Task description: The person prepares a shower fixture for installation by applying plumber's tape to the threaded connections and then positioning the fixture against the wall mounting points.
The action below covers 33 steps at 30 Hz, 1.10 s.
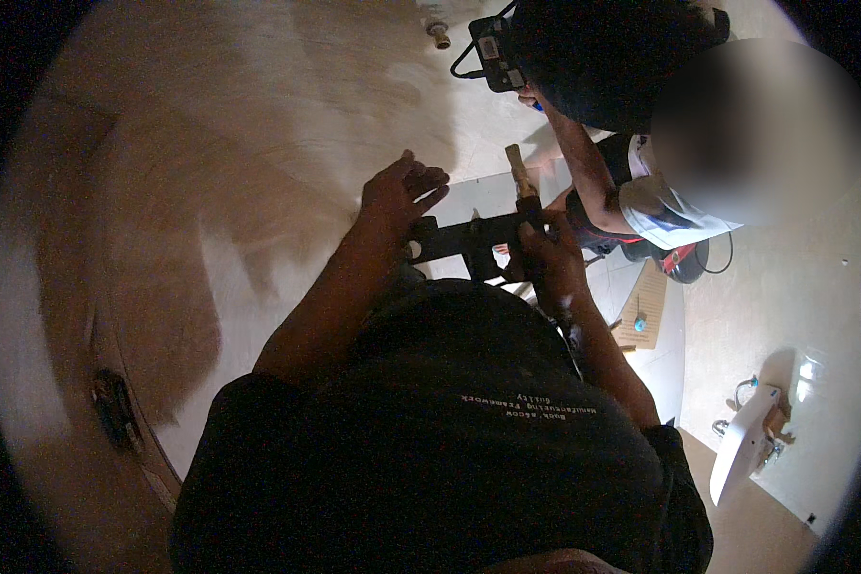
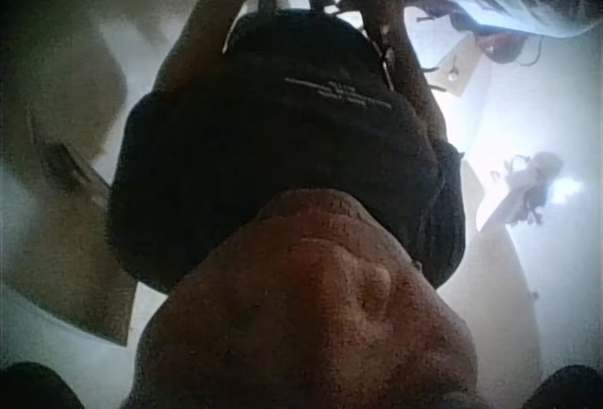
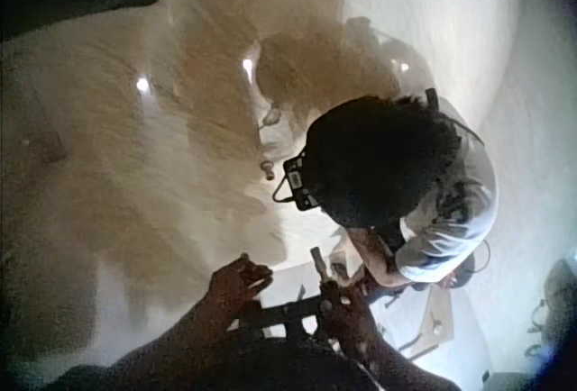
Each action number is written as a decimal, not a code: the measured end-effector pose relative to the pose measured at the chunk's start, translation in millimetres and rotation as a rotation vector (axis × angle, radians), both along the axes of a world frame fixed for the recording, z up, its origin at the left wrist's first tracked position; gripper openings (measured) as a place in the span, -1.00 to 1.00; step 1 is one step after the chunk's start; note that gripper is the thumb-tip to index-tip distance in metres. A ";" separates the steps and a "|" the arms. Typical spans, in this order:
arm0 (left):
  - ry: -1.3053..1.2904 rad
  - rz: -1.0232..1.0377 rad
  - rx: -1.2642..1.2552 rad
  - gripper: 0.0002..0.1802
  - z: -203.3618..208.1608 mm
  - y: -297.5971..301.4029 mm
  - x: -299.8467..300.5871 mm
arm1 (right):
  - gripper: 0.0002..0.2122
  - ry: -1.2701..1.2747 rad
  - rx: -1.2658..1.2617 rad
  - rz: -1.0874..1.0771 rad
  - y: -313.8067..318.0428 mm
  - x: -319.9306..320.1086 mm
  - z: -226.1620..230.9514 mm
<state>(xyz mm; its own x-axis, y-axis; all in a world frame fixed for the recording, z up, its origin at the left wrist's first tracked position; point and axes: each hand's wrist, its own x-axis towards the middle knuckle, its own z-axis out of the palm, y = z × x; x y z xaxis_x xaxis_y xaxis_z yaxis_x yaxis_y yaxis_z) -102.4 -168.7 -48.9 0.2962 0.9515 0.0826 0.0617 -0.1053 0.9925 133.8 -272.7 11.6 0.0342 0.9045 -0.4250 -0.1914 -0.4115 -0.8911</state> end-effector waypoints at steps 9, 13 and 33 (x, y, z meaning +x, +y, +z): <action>-0.485 0.228 -1.127 -0.41 27.4 -34.1 -9.7 | -0.72 0.024 -0.017 0.044 35.9 -7.6 -24.2; -0.344 0.225 -0.970 -0.37 41.6 -25.7 -13.4 | -0.76 0.073 -0.038 -0.030 44.4 -19.3 -26.2; 0.061 -0.044 -0.299 -0.57 14.8 -11.8 -24.6 | -0.49 0.109 0.071 0.006 53.0 -24.3 -40.5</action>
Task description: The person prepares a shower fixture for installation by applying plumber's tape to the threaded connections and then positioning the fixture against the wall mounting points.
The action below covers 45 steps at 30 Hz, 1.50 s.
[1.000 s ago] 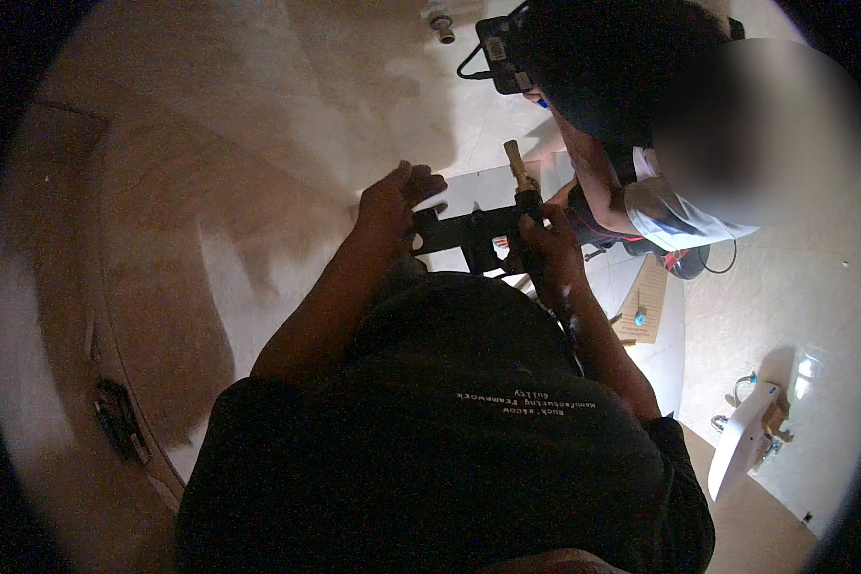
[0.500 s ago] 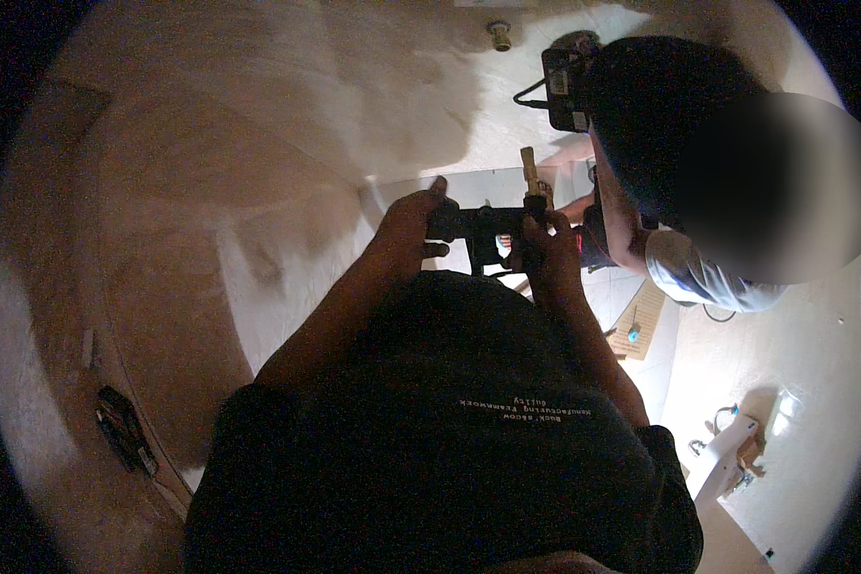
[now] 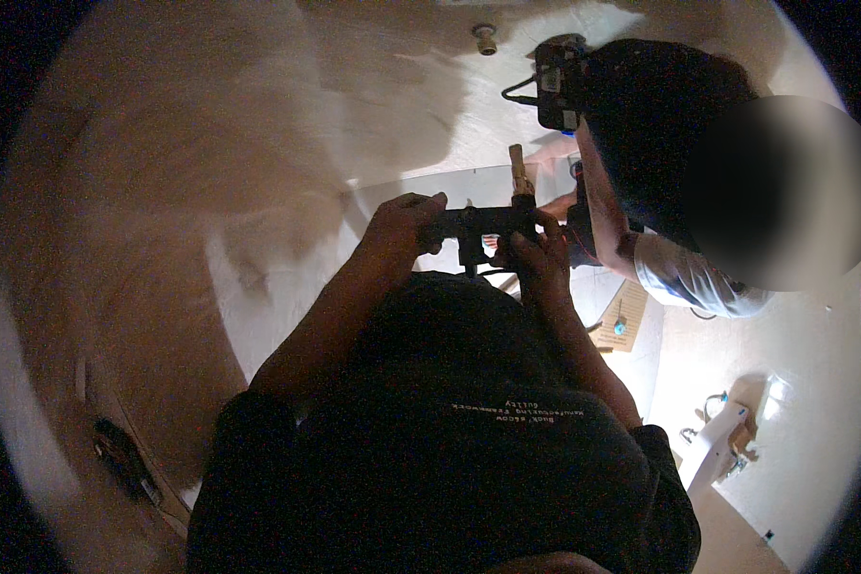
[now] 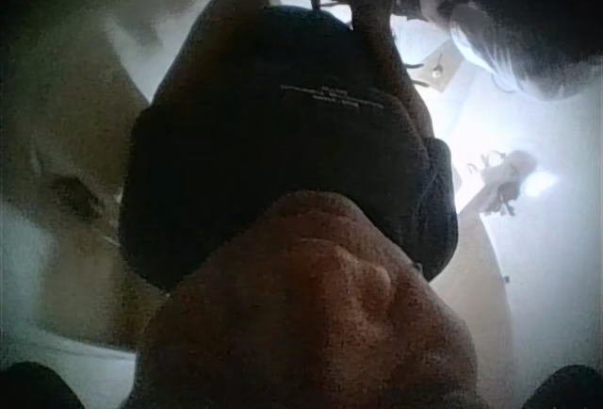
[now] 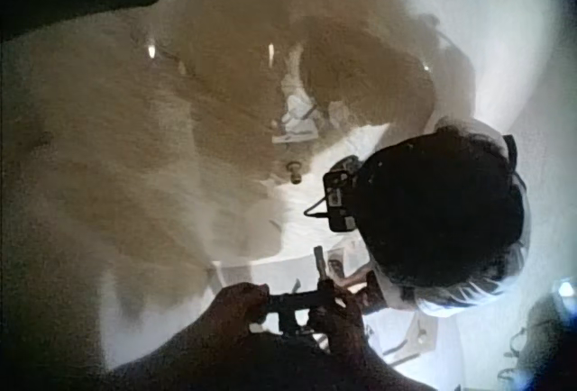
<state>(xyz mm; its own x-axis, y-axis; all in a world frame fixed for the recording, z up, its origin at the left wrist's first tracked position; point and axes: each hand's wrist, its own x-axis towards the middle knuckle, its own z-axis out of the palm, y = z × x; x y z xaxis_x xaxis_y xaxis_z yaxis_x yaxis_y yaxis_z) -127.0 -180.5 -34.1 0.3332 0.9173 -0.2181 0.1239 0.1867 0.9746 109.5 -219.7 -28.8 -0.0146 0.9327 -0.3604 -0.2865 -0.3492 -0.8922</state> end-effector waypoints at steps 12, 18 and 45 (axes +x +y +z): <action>-0.199 0.178 -0.463 -0.59 7.6 4.7 8.5 | -0.50 -0.060 0.022 -0.050 -2.4 -1.9 -0.6; -0.227 0.141 -0.283 -0.57 -0.7 1.4 8.4 | -0.48 -0.141 -0.009 -0.025 1.5 -4.7 10.9; -0.049 0.134 -0.128 -0.62 17.0 -7.4 12.0 | -0.61 -0.365 0.182 0.114 -5.9 5.8 14.8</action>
